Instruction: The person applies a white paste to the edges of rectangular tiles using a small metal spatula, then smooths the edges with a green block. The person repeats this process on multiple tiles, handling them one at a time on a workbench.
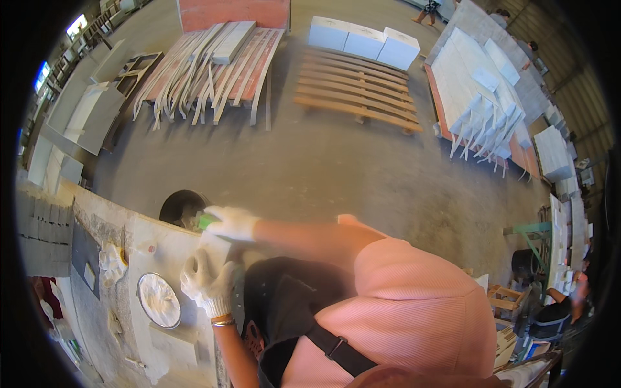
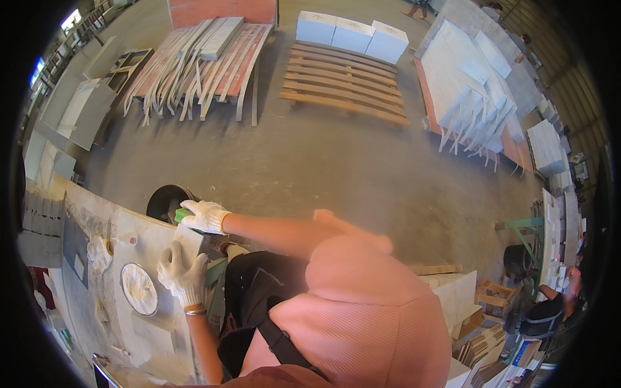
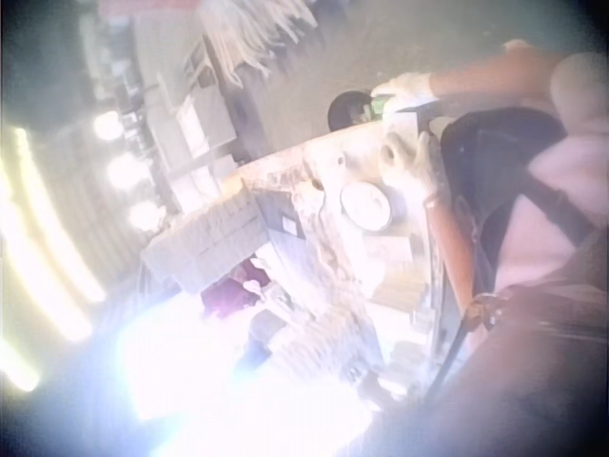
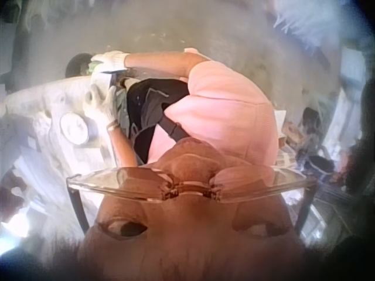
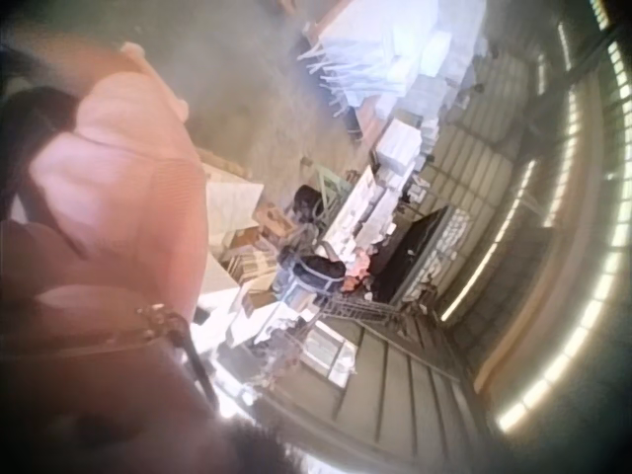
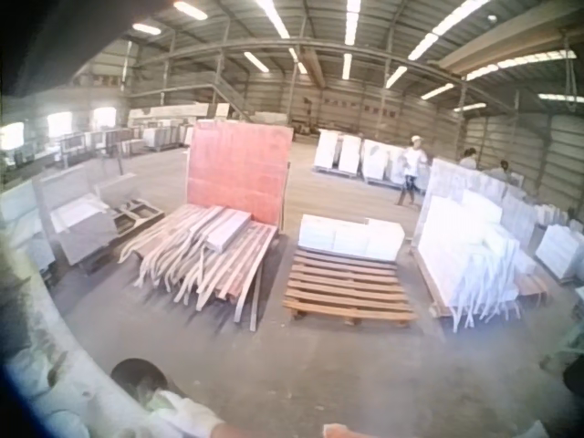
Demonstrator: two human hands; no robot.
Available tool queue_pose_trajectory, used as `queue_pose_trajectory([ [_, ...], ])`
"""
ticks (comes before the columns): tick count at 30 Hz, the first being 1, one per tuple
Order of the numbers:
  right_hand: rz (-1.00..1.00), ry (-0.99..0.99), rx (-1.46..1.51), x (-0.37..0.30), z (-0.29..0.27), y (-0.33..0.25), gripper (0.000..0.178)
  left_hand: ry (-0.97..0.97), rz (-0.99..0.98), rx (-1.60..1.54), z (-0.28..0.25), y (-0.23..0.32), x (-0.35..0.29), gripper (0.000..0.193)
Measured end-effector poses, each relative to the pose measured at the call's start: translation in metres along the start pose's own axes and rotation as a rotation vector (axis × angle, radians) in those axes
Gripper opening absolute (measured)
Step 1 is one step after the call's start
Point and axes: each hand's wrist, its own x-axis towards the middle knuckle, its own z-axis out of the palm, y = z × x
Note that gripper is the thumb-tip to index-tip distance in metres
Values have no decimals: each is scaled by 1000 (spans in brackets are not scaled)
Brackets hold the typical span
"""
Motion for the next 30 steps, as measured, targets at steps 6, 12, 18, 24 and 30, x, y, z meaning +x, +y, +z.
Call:
queue_pose_trajectory([
  [6,-18,97,246,-10,-20,25,73,-204,35,-68,-27,0,13,52],
  [12,99,-68,608,-35,-51,28,66,-298,-92,-108,-37,-20,30,31],
  [18,93,-48,599,-40,-57,29,69,-262,-270,-233,-13,-25,53,24],
  [24,71,-68,606,-32,-47,21,71,-304,-216,-83,-7,-25,42,41],
  [30,-18,-129,512,-29,-41,4,69,-125,-159,-169,-1,-9,6,65],
])
